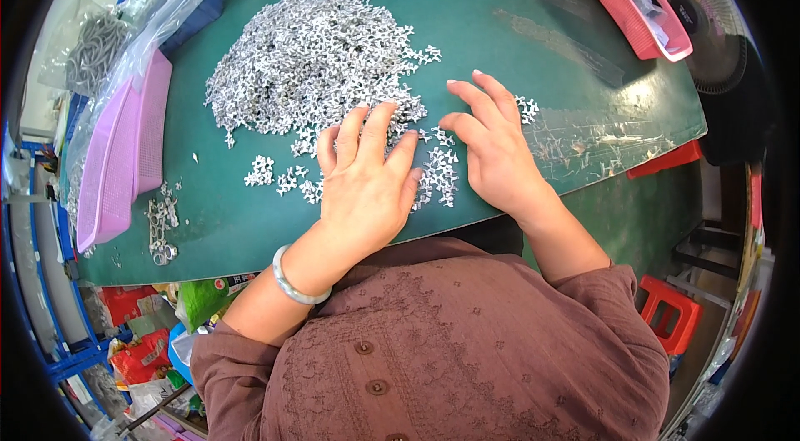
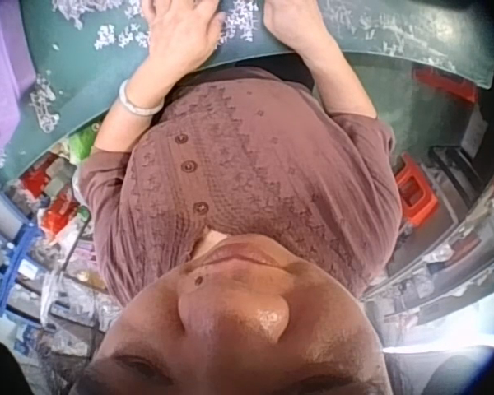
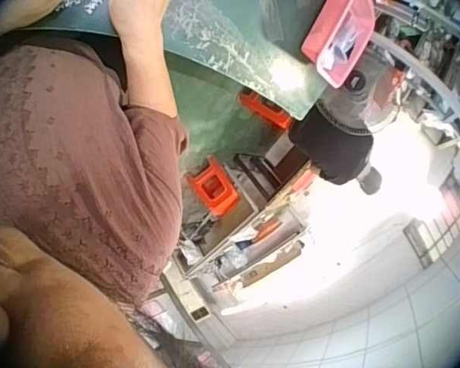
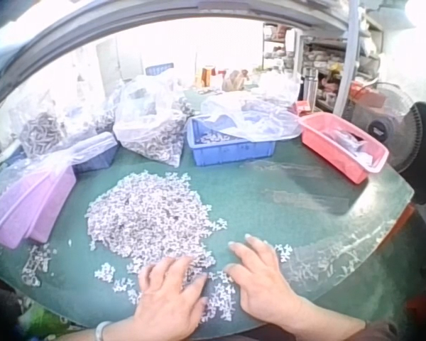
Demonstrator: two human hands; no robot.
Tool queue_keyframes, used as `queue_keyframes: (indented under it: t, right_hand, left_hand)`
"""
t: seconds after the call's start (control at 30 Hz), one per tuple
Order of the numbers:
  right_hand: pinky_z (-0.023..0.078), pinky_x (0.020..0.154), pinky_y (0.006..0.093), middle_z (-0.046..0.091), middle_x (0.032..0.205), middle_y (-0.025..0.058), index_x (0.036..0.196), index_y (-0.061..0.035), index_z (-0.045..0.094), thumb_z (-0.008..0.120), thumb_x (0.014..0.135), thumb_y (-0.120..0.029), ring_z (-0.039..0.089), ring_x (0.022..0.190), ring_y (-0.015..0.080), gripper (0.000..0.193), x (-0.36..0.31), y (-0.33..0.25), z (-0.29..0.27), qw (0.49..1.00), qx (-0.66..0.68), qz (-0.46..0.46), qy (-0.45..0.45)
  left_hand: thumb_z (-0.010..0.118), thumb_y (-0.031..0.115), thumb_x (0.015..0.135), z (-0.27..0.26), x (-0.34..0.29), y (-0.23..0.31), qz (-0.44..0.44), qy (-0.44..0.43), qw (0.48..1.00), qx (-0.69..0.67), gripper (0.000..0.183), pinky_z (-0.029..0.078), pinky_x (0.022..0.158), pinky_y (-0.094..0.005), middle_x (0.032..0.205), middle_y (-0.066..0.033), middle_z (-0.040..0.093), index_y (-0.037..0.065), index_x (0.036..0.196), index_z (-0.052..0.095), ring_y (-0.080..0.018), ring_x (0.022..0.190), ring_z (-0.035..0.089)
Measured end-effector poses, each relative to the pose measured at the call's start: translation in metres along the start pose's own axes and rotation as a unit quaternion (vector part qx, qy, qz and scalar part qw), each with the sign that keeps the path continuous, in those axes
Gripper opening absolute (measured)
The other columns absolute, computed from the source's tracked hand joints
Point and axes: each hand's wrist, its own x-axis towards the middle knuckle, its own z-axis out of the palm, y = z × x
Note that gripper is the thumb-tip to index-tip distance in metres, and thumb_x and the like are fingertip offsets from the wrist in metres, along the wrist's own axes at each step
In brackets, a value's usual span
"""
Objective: The person sorts small metal star-shaped parts from a pile on the table, picking them up and placing them into a pink plastic bin.
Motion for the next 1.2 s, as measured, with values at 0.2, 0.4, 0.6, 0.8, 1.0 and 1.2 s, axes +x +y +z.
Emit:
queue_keyframes:
  t: [0.2, 0.4, 0.6, 0.8, 1.0, 1.2]
  right_hand:
    - [0.031, 0.111, 0.0591, 0.052, 0.137, 0.0152, 0.104, -0.0089, 0.068, 0.058, 0.076, 0.007, 0.039, 0.135, 0.0420, 0.033, -0.002, -0.002, 0.000, 1.000, 0.005, -0.003, -0.018]
    - [0.031, 0.110, 0.0606, 0.051, 0.139, 0.0143, 0.103, -0.0129, 0.070, 0.060, 0.075, 0.005, 0.036, 0.137, 0.0414, 0.034, 0.000, -0.006, -0.004, 0.997, -0.005, -0.047, -0.058]
    - [0.031, 0.111, 0.0602, 0.050, 0.141, 0.0139, 0.095, -0.0109, 0.072, 0.061, 0.074, 0.004, 0.036, 0.138, 0.0410, 0.028, 0.000, -0.006, -0.003, 0.998, 0.016, -0.013, -0.056]
    - [0.029, 0.112, 0.0605, 0.048, 0.143, 0.0146, 0.103, -0.0127, 0.072, 0.062, 0.074, 0.003, 0.034, 0.139, 0.0416, 0.035, 0.002, -0.008, -0.006, 0.995, -0.023, -0.038, -0.091]
    - [0.027, 0.113, 0.0611, 0.047, 0.142, 0.0147, 0.095, -0.0112, 0.071, 0.063, 0.074, 0.001, 0.032, 0.140, 0.0409, 0.026, 0.006, -0.016, -0.001, 0.992, -0.008, -0.075, -0.105]
    - [0.026, 0.113, 0.0610, 0.047, 0.143, 0.0149, 0.101, -0.0112, 0.072, 0.062, 0.074, 0.002, 0.031, 0.141, 0.0410, 0.032, 0.009, -0.013, -0.007, 0.991, -0.012, -0.066, -0.113]
  left_hand:
    - [0.069, 0.016, 0.081, 0.000, -0.004, -0.003, 0.003, 0.001, 1.000, -0.004, 0.036, 0.027, 0.106, -0.0531, 0.141, -0.0173, 0.047, 0.009, 0.116, 0.068, -0.0394, 0.130, 0.039]
    - [0.067, 0.012, 0.081, -0.001, -0.010, -0.005, -0.001, 0.013, 1.000, -0.019, 0.038, 0.028, 0.107, -0.0536, 0.139, -0.0167, 0.049, 0.009, 0.118, 0.066, -0.0392, 0.130, 0.040]
    - [0.066, 0.009, 0.080, -0.006, -0.017, -0.010, -0.036, 0.031, 0.998, -0.032, 0.037, 0.028, 0.108, -0.0513, 0.137, -0.0164, 0.051, 0.007, 0.118, 0.064, -0.0387, 0.130, 0.041]
    - [0.067, 0.012, 0.080, -0.006, -0.025, -0.015, -0.022, 0.037, 0.999, -0.022, 0.036, 0.030, 0.102, -0.0538, 0.133, -0.0165, 0.051, 0.007, 0.115, 0.064, -0.0374, 0.126, 0.043]
    - [0.067, 0.008, 0.078, -0.006, -0.026, -0.015, -0.030, 0.037, 0.999, -0.025, 0.037, 0.030, 0.106, -0.0511, 0.135, -0.0169, 0.052, 0.008, 0.114, 0.066, -0.0386, 0.127, 0.044]
    - [0.068, 0.008, 0.077, -0.007, -0.028, -0.016, -0.023, 0.039, 0.999, -0.029, 0.034, 0.031, 0.104, -0.0510, 0.133, -0.0165, 0.054, 0.008, 0.111, 0.068, -0.0380, 0.127, 0.045]
